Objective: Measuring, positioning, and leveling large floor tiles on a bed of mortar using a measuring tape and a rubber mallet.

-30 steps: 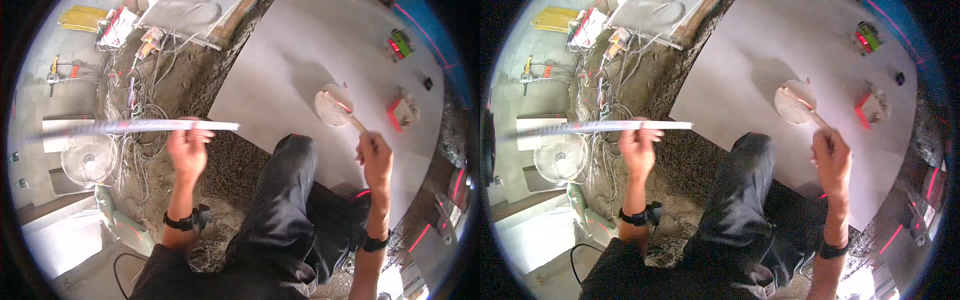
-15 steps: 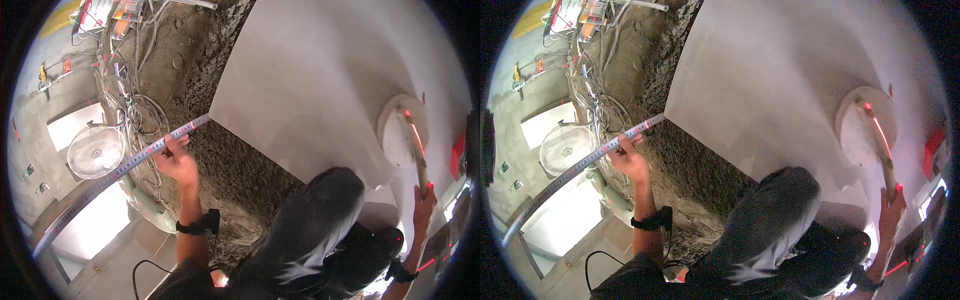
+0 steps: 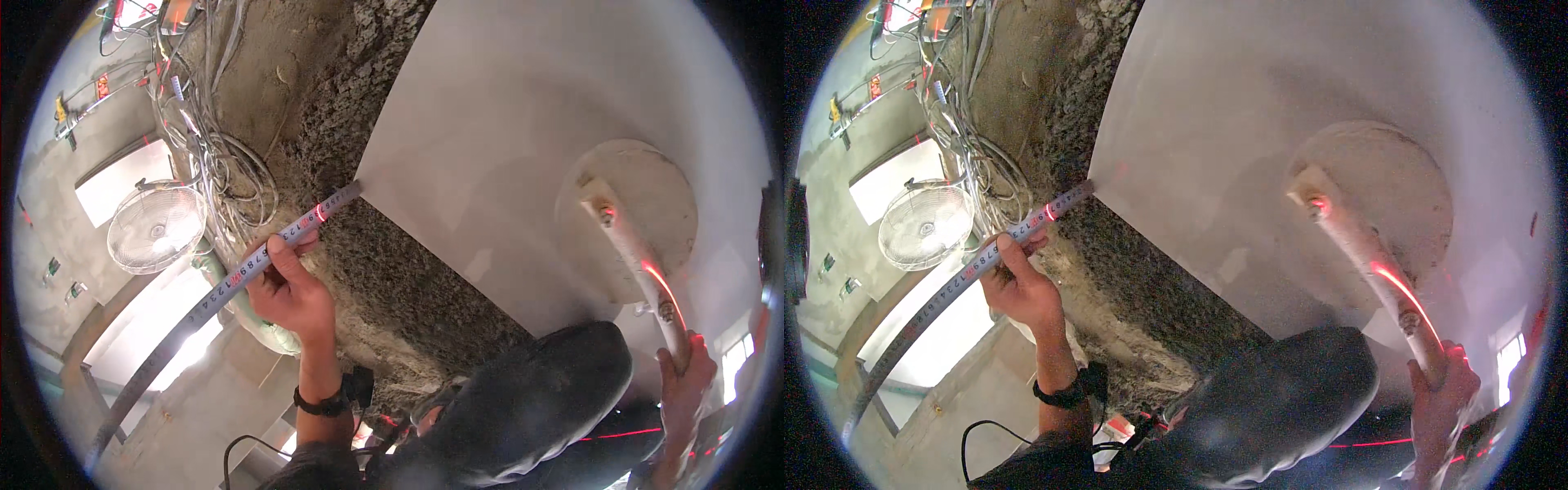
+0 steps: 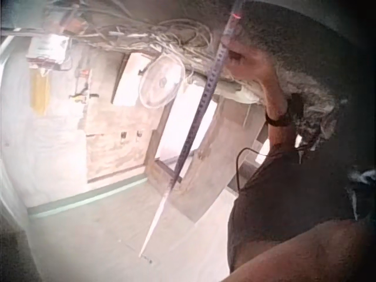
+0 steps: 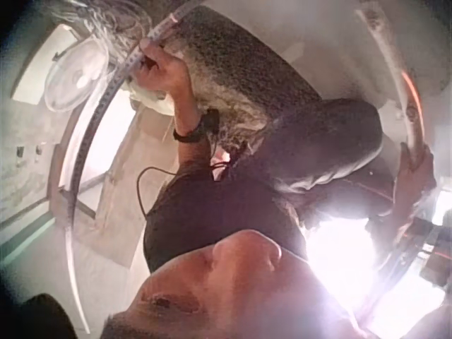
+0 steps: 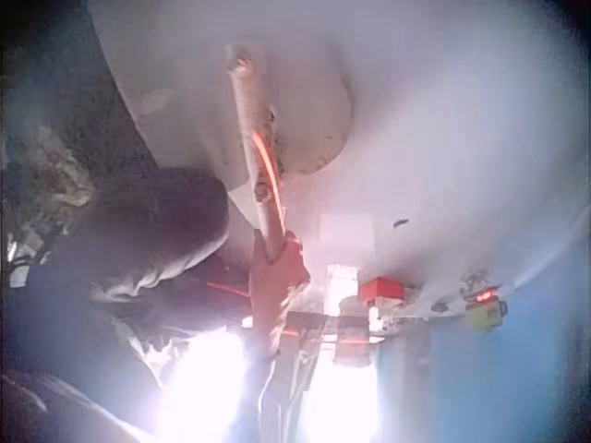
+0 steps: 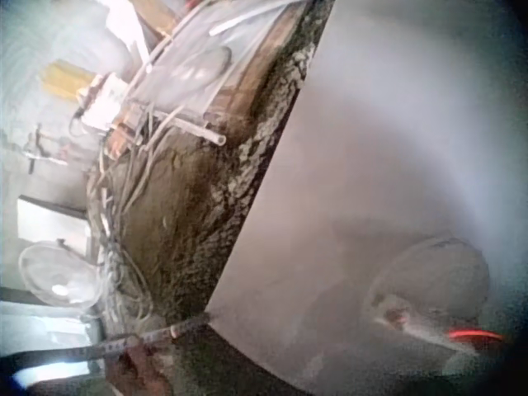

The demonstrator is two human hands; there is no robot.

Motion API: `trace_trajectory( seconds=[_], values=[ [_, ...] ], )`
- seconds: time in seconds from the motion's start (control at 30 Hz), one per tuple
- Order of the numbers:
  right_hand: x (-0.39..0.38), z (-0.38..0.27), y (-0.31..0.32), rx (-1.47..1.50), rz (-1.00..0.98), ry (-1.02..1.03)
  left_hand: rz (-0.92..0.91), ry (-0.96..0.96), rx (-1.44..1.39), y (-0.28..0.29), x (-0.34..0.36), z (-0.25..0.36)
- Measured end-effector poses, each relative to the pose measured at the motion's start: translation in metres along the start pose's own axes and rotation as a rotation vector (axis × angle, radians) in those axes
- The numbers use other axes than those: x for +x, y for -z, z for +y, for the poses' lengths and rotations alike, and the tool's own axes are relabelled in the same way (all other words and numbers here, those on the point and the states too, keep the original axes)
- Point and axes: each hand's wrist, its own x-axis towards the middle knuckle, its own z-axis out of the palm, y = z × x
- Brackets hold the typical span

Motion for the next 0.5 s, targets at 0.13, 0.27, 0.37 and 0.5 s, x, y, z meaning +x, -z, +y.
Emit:
trace_trajectory(
  seconds=[0.13, 0.27, 0.37, 0.5],
  values=[
    [0.029, -0.004, 0.008, 0.135, -0.361, -0.198, 0.026, 0.026, -0.025, 0.0, 0.003, -0.001],
    [0.018, 0.014, 0.008, 0.026, -0.261, -0.093, 0.049, 0.082, -0.027, -0.006, -0.002, -0.003],
    [0.012, 0.021, 0.007, -0.03, -0.375, -0.199, 0.071, 0.081, -0.017, -0.006, -0.005, -0.006],
    [-0.004, 0.039, -0.002, -0.115, -0.163, 0.021, 0.039, 0.053, 0.024, -0.004, -0.004, -0.007]
  ],
)
